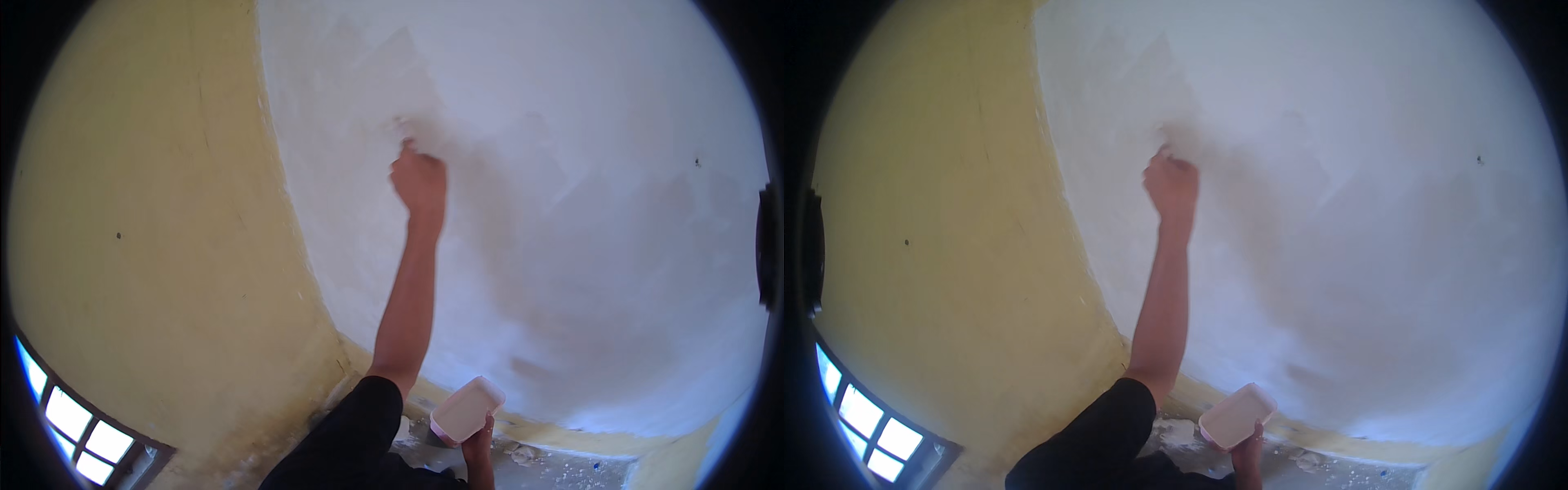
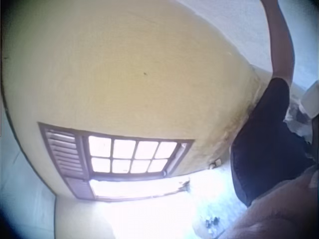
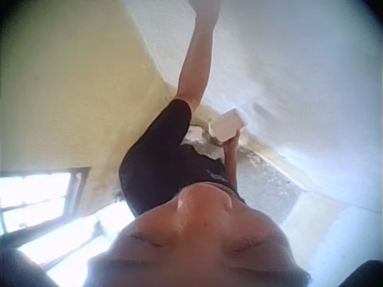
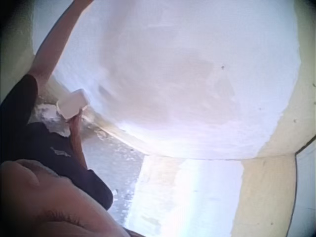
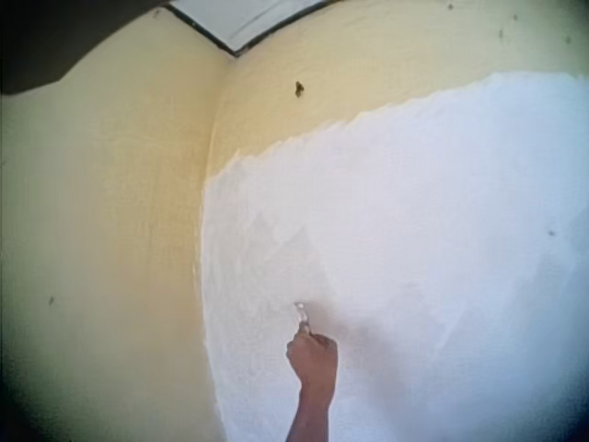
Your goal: The person applies a white patching compound to a wall using a putty knife and a plastic tray.
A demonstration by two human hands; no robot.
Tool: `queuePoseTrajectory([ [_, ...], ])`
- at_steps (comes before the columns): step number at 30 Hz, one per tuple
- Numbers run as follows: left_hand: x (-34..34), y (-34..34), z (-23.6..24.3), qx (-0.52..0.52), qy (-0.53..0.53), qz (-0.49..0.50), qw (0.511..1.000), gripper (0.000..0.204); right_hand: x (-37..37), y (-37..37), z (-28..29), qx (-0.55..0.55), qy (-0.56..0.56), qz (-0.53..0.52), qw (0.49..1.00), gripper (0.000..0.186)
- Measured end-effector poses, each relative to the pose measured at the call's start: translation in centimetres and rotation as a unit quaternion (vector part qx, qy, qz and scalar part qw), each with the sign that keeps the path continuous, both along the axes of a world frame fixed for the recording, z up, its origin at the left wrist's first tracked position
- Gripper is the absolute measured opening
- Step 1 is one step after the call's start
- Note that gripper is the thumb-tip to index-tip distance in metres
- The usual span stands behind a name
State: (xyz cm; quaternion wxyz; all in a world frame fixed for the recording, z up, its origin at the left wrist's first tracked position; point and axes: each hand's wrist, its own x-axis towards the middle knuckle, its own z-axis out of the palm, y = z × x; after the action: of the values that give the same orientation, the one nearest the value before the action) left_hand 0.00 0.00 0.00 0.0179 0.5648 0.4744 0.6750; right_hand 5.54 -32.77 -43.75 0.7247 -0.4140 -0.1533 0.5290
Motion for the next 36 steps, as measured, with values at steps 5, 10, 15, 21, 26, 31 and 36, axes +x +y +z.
queuePoseTrajectory([
  [5,6.5,-8.1,2.3,0.055,0.082,-0.035,0.994,0.041,-1.0,-1.3,-1.1,0.041,0.1,-0.03,0.994,0.056],
  [10,4.8,-12.7,1.3,0.066,0.15,-0.175,0.971,0.042,-1.8,-1.2,-0.7,0.04,0.114,-0.042,0.992,0.055],
  [15,-0.2,-9.5,1.8,0.117,0.109,-0.125,0.979,0.038,-1.5,-1.6,0.4,0.047,0.145,-0.031,0.988,0.056],
  [21,-2.9,4.9,2.7,0.233,0.124,0.1,0.959,0.05,-0.5,-1.6,0.1,0.032,0.13,-0.032,0.991,0.056],
  [26,1.0,6.3,-2.6,0.158,0.3,0.069,0.938,0.066,-1.7,-0.3,-0.2,0.042,0.14,-0.034,0.989,0.053],
  [31,3.8,-4.4,-9.0,0.197,0.323,-0.041,0.925,0.053,2.1,-2.6,2.6,0.041,0.135,0.021,0.99,0.051],
  [36,-3.4,-4.8,-5.4,0.069,0.059,-0.095,0.991,0.038,0.9,-1.7,1.8,0.039,0.133,-0.013,0.99,0.051],
])
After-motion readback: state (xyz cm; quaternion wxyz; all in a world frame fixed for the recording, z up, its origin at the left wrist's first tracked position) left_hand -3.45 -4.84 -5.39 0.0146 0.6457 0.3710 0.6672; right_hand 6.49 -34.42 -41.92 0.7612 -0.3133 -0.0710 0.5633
